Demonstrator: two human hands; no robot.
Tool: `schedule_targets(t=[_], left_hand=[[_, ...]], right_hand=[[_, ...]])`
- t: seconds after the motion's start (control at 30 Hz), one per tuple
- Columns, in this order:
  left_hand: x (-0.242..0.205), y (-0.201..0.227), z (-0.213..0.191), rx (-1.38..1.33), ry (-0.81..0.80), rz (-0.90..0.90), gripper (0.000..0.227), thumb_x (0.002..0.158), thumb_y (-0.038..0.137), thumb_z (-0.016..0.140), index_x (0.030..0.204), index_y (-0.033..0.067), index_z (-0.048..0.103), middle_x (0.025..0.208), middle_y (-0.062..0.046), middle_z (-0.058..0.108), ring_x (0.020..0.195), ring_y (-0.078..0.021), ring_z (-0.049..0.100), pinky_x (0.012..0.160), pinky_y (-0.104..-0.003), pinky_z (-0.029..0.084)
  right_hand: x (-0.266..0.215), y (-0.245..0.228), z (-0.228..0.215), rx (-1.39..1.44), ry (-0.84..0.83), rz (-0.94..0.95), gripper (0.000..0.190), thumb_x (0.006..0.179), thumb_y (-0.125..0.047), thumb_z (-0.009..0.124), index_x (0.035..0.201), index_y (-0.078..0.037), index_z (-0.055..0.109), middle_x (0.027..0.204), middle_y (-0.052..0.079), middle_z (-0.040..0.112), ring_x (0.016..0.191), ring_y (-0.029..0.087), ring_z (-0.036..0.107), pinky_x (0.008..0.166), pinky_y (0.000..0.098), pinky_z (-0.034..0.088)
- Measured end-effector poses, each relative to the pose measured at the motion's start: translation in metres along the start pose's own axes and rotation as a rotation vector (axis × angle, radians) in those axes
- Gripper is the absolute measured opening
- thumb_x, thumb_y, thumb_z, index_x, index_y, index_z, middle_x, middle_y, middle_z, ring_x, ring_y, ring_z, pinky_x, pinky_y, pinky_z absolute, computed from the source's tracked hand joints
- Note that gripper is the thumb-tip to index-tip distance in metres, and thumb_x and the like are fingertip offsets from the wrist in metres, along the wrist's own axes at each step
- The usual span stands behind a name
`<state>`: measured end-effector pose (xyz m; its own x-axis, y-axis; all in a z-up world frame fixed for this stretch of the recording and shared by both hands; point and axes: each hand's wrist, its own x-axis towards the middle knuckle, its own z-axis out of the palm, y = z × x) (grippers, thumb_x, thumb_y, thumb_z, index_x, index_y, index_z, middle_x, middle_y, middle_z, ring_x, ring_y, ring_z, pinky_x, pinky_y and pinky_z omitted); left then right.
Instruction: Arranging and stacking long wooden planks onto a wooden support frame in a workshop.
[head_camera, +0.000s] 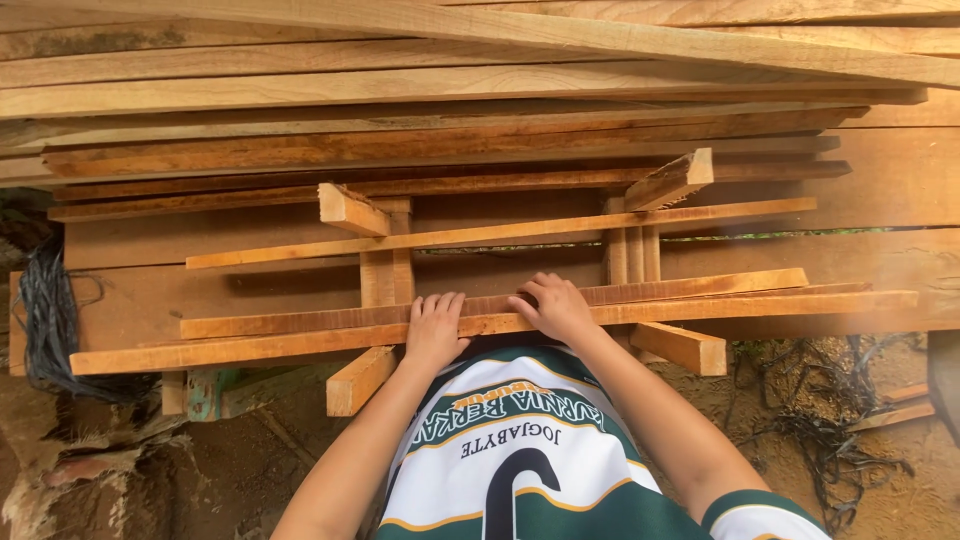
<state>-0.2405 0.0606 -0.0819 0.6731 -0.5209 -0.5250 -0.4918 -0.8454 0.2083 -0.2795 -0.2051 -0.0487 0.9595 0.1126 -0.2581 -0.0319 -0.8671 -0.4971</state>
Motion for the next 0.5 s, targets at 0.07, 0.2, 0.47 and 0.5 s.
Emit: schedule_targets(t=[0.07, 0.2, 0.47, 0.5], left_hand=[[0.001, 0.003, -0.010, 0.003, 0.004, 0.003, 0.091, 0.077, 0.043, 0.081, 0.154, 0.0175, 0.040, 0.148, -0.004, 0.049, 0.140, -0.0264, 0.041, 0.120, -0.053, 0.022], [-0.001, 0.001, -0.011, -0.001, -0.012, -0.003, 0.088, 0.076, 0.044, 0.080, 0.151, 0.0185, 0.042, 0.145, -0.004, 0.051, 0.137, -0.0259, 0.044, 0.117, -0.051, 0.026], [0.015, -0.001, -0.003, -0.112, -0.107, -0.027, 0.093, 0.069, 0.042, 0.085, 0.148, 0.0174, 0.043, 0.139, -0.006, 0.054, 0.135, -0.0292, 0.047, 0.114, -0.052, 0.027], [0.012, -0.002, -0.012, -0.129, -0.112, -0.031, 0.091, 0.070, 0.039, 0.086, 0.148, 0.0153, 0.044, 0.138, -0.008, 0.055, 0.135, -0.0306, 0.047, 0.116, -0.052, 0.026]], right_hand=[[0.009, -0.006, -0.017, 0.009, -0.167, 0.113, 0.046, 0.096, -0.060, 0.054, 0.112, -0.021, 0.073, 0.106, 0.004, 0.072, 0.105, 0.026, 0.069, 0.089, 0.0409, 0.055], [0.028, -0.023, -0.036, 0.011, -0.465, 0.329, 0.073, 0.087, -0.081, 0.045, 0.114, -0.019, 0.073, 0.111, 0.011, 0.076, 0.115, 0.033, 0.070, 0.095, 0.0447, 0.054], [0.035, -0.031, -0.048, -0.104, -0.653, 0.329, 0.096, 0.081, -0.090, 0.031, 0.125, -0.018, 0.075, 0.125, 0.014, 0.073, 0.126, 0.033, 0.065, 0.104, 0.0444, 0.051], [0.037, -0.036, -0.051, -0.108, -0.659, 0.326, 0.098, 0.080, -0.090, 0.031, 0.129, -0.016, 0.073, 0.128, 0.014, 0.072, 0.128, 0.032, 0.064, 0.106, 0.0442, 0.050]])
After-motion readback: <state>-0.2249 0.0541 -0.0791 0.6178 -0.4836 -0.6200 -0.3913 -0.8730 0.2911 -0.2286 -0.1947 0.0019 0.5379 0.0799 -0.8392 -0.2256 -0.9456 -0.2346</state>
